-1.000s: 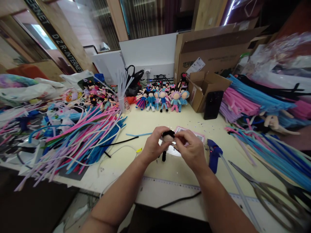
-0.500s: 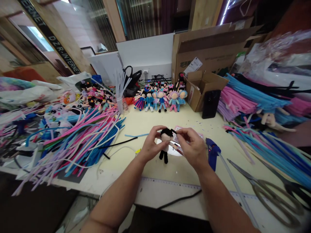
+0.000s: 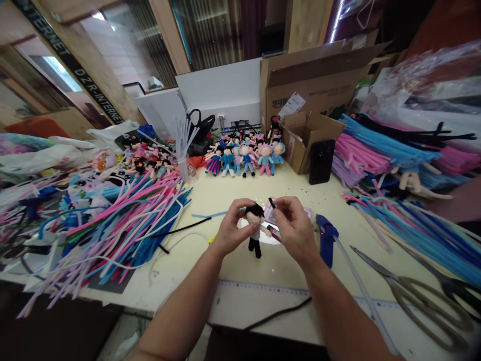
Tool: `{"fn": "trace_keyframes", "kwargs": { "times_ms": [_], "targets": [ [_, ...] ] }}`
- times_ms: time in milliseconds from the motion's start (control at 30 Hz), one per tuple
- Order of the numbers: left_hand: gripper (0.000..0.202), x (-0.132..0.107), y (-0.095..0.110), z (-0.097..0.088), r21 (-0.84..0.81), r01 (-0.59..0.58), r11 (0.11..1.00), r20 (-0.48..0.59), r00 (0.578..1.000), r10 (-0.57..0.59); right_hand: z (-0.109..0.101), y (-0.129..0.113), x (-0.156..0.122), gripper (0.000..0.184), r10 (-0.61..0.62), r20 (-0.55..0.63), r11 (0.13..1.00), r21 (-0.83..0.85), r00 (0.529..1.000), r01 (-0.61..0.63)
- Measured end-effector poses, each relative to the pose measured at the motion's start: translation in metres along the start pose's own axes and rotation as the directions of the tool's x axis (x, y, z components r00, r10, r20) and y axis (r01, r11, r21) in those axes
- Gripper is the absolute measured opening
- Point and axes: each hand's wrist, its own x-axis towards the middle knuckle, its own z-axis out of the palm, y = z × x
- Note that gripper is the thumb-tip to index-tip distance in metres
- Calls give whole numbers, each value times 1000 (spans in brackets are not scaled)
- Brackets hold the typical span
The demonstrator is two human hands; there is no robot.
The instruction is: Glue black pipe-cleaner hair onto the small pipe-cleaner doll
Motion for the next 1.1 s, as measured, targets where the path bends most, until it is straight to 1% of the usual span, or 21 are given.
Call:
{"fn": "trace_keyframes", "kwargs": {
  "times_ms": [67,167,233,367,500,633,733,833,933,1100],
  "targets": [
    [39,0,2,2,93,-31,995,-5,999,32,-1,-1,1,19,-56,5,998,-20,998,56],
    [47,-1,2,5,225,-38,974,-33,998,47,-2,0,2,21,-118,25,991,-67,993,119],
    [51,-1,1,6,273,-28,962,-50,998,43,-1,3,4,19,-92,36,993,-70,995,94],
    [52,-2,0,7,300,-9,954,-63,998,29,2,11,6,12,23,70,1000,-23,997,-22],
    [52,-2,1,8,276,2,961,-68,998,17,5,18,7,13,85,99,995,35,991,-89],
    [54,-3,2,9,207,74,976,-77,995,-59,6,25,9,15,157,104,981,99,982,-167],
    [54,-3,3,8,136,129,982,-59,991,-121,6,28,9,17,202,92,966,147,975,-214],
    [52,-2,5,7,95,140,986,-35,990,-137,4,30,10,19,224,68,955,185,972,-233],
    [51,0,7,7,57,145,988,-34,989,-143,2,31,12,20,235,55,950,199,970,-241],
    [50,1,7,7,21,231,973,-94,969,-228,3,30,12,21,245,34,954,171,969,-247]
  ]
}}
